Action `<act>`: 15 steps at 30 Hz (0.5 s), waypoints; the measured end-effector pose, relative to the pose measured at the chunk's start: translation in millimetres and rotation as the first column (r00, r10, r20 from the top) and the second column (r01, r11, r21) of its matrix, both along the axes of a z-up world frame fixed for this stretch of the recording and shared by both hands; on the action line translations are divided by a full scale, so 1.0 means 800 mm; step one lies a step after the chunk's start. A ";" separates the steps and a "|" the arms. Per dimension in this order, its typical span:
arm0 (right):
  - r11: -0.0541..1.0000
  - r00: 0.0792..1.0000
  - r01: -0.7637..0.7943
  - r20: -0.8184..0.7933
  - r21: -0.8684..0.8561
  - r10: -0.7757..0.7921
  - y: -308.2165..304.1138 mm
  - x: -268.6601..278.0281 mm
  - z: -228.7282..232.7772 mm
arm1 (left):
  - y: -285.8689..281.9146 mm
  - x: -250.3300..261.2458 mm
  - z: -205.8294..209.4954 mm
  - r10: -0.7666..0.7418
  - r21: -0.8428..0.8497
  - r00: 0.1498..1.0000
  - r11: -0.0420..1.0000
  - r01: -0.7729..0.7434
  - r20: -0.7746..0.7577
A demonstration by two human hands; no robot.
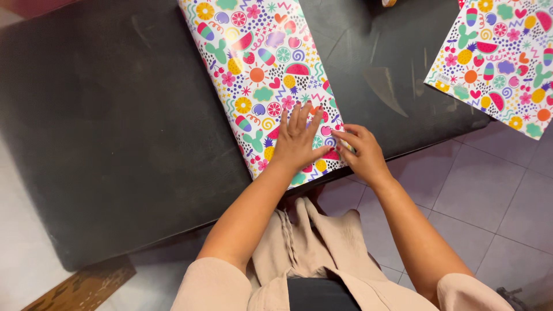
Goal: The person wraps a small blue clothing item in colorful patterned wrapping paper on a black table. They fold the paper around the item, smooth the edges, and secure the seam with clear tape and scissors.
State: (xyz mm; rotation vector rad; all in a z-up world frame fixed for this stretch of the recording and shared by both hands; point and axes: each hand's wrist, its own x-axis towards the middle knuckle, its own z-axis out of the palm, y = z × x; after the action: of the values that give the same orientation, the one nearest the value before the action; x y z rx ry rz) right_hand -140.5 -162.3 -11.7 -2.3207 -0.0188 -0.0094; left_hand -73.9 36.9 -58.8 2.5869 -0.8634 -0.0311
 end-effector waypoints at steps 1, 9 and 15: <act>0.999 1.000 0.009 -0.007 -0.037 -0.010 0.005 0.003 0.004 | -0.002 -0.005 -0.004 0.000 -0.013 1.000 1.000 0.000 -0.011; 0.958 0.974 0.199 -0.145 0.206 -0.172 0.007 0.016 0.000 | -0.005 -0.016 -0.008 0.012 0.009 0.998 1.000 -0.011 -0.063; 0.849 0.891 0.411 -0.342 0.332 -0.298 0.000 0.046 -0.024 | -0.020 -0.014 0.002 0.018 0.019 0.994 1.000 -0.016 -0.106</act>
State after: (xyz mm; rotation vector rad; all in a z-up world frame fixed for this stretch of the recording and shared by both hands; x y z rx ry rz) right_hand -103.9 -162.1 -30.6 -1.8665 0.5182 0.1152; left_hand -84.8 20.7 -57.2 2.5830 -0.8055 -0.1708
